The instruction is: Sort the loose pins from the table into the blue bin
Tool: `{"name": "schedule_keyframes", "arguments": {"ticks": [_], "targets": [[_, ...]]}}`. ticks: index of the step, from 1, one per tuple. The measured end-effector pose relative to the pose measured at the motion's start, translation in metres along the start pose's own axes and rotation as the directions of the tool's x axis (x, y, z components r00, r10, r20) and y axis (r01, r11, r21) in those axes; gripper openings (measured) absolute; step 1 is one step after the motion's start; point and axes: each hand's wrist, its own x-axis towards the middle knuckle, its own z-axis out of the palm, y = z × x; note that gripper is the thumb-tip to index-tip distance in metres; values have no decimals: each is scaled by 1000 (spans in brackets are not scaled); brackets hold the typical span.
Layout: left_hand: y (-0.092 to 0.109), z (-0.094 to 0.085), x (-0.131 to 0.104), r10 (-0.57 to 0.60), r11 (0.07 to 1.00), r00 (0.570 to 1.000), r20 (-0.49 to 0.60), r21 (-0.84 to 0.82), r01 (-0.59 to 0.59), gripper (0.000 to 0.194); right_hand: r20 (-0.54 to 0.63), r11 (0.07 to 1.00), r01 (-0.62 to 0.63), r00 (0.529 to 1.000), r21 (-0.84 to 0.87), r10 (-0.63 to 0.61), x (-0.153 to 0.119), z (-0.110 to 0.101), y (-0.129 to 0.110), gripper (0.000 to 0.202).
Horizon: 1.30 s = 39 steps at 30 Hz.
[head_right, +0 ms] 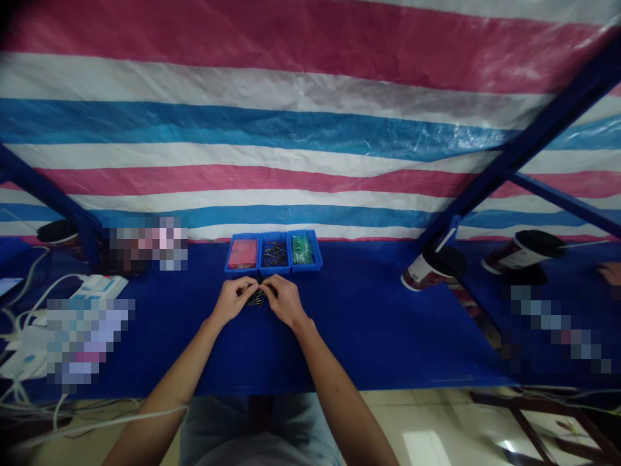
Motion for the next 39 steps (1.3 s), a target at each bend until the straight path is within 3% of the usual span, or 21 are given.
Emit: {"name": "schedule_keyframes", "arguments": {"ticks": [15,39], "targets": [[2,-1,0,-11,1000,1000,-4,12,11,32,0,999,10,1000,37,-10,-1,1,-1,13],[3,0,1,-3,1000,1000,-17,15,3,31,-28,997,53,998,51,-52,-2,2,11,19]]}}
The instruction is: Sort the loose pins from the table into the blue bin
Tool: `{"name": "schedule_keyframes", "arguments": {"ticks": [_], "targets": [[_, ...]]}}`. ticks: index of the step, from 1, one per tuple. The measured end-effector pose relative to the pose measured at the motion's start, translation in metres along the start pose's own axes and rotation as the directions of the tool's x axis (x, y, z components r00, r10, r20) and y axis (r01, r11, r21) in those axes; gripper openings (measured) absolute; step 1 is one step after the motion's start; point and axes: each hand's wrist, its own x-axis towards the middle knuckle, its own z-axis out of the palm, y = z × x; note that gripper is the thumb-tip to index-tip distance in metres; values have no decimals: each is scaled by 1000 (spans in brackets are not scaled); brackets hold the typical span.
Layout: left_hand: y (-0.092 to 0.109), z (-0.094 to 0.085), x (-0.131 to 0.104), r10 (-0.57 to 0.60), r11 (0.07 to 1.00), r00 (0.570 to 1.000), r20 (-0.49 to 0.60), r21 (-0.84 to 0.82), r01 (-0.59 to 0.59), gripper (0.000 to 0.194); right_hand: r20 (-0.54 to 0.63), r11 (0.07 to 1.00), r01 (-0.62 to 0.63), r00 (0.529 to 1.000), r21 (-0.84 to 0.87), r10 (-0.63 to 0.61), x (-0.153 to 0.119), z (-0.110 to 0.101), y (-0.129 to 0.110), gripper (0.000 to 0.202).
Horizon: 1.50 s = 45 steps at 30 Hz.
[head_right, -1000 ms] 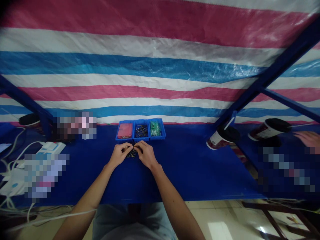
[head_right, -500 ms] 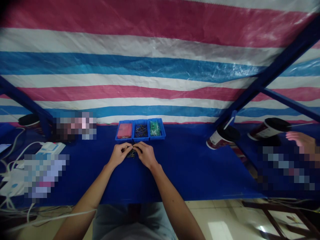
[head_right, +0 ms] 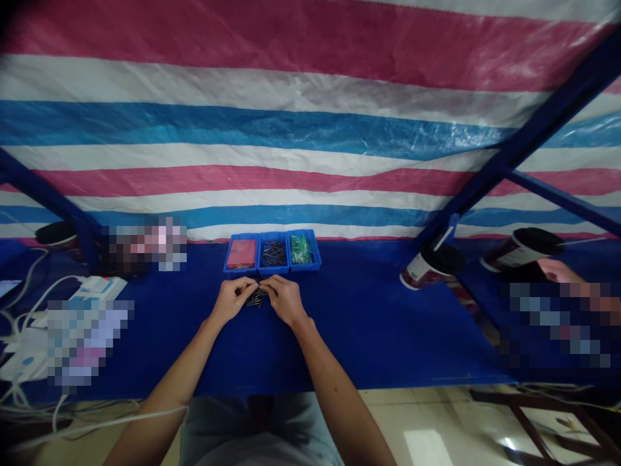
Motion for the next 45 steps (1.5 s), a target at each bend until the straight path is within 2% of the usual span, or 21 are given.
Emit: {"name": "schedule_keyframes", "arguments": {"ticks": [45], "targets": [[3,0,1,8,1000,1000,-17,3,-8,33,1,997,-5,1000,-81,5,2,-7,1,19]]}}
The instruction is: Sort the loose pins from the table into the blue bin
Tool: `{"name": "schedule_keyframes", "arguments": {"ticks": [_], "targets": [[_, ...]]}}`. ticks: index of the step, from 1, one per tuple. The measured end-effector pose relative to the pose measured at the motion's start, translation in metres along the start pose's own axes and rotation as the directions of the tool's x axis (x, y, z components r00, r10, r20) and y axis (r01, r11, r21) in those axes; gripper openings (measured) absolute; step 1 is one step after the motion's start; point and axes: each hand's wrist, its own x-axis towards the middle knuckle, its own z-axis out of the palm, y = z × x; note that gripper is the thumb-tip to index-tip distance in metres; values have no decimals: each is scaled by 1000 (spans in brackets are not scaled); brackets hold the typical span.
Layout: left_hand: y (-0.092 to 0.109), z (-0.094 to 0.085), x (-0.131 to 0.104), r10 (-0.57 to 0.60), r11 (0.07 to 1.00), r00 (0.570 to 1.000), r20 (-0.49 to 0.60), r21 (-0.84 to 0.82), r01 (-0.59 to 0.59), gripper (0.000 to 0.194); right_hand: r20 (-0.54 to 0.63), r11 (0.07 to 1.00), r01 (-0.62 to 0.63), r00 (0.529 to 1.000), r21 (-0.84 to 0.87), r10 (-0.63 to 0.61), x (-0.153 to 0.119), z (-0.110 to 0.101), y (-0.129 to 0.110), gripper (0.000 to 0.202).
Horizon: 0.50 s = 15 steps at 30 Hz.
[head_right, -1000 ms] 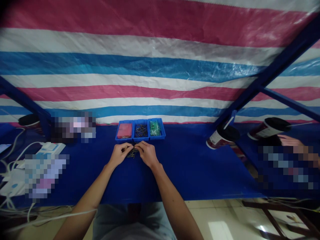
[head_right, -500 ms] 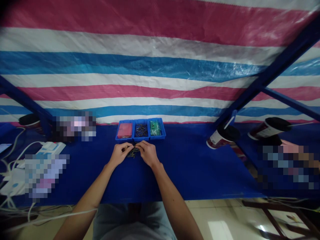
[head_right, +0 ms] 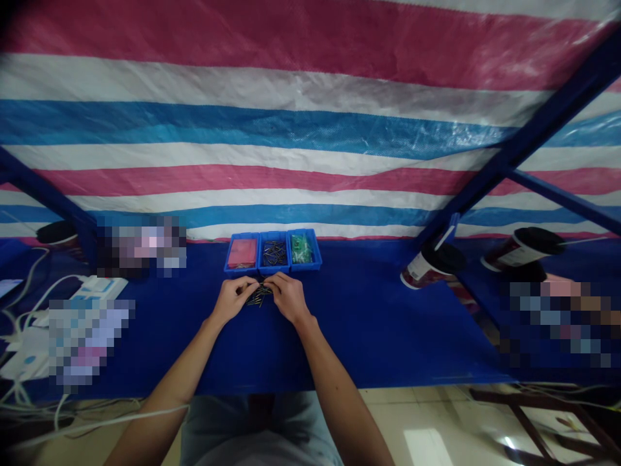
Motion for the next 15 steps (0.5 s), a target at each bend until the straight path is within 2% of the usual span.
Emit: {"name": "schedule_keyframes", "arguments": {"ticks": [15], "targets": [[-2,-1,0,-8,1000,1000,-2,9,8,32,-15,1000,1,1000,1,-1,1,-2,1,18]]}}
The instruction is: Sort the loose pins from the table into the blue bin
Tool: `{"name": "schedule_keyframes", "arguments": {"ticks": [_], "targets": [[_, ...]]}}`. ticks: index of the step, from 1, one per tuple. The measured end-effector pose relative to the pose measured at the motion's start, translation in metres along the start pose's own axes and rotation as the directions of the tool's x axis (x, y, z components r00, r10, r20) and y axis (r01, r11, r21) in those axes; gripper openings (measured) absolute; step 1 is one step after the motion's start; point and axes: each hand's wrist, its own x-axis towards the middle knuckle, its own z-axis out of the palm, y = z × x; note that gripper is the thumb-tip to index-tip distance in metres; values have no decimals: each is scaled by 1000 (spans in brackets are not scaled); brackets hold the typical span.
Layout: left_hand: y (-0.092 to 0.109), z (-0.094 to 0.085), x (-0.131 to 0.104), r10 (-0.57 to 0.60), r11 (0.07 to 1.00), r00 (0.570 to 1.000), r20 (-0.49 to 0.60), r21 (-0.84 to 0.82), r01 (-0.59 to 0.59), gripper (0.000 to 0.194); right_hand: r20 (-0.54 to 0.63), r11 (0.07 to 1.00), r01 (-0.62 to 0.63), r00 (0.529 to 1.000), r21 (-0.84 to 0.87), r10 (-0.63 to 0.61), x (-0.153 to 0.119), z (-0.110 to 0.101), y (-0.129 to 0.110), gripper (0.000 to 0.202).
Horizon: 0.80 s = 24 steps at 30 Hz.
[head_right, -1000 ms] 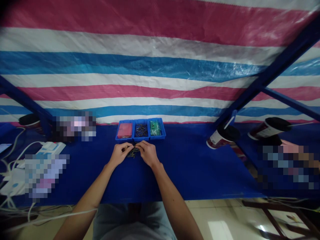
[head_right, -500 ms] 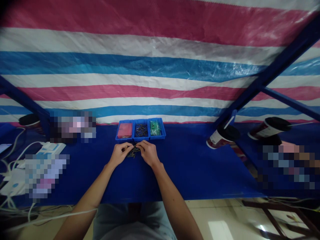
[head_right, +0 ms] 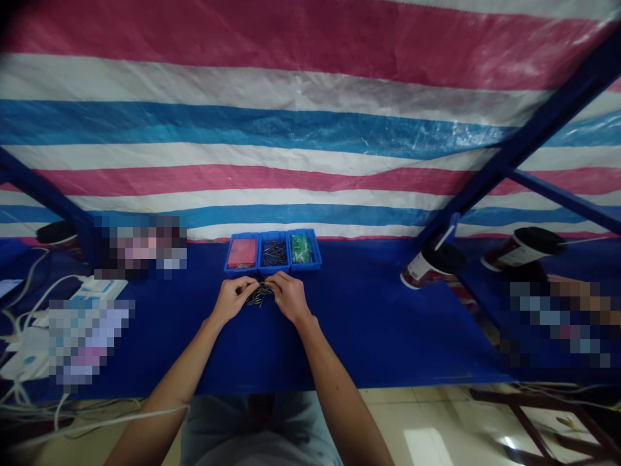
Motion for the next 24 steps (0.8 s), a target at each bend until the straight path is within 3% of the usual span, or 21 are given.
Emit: {"name": "schedule_keyframes", "arguments": {"ticks": [11,14,19,24], "targets": [[-1,0,-1,-6,1000,1000,-14,-18,6,34,-30,1000,-4,1000,5,4,-1,-3,-2,18],[-1,-2,-1,-26,999,998,-51,-33,24,34,-134,999,-29,991,-23,26,2,-6,-2,19],[-2,-2,0,-33,998,997,-76,-51,29,34,-348,982,-123,935,-141,67,24,-11,-5,21],[-4,-1,0,-39,998,996,-85,-56,34,33,-312,957,-116,950,-264,30,37,-16,-7,25]]}}
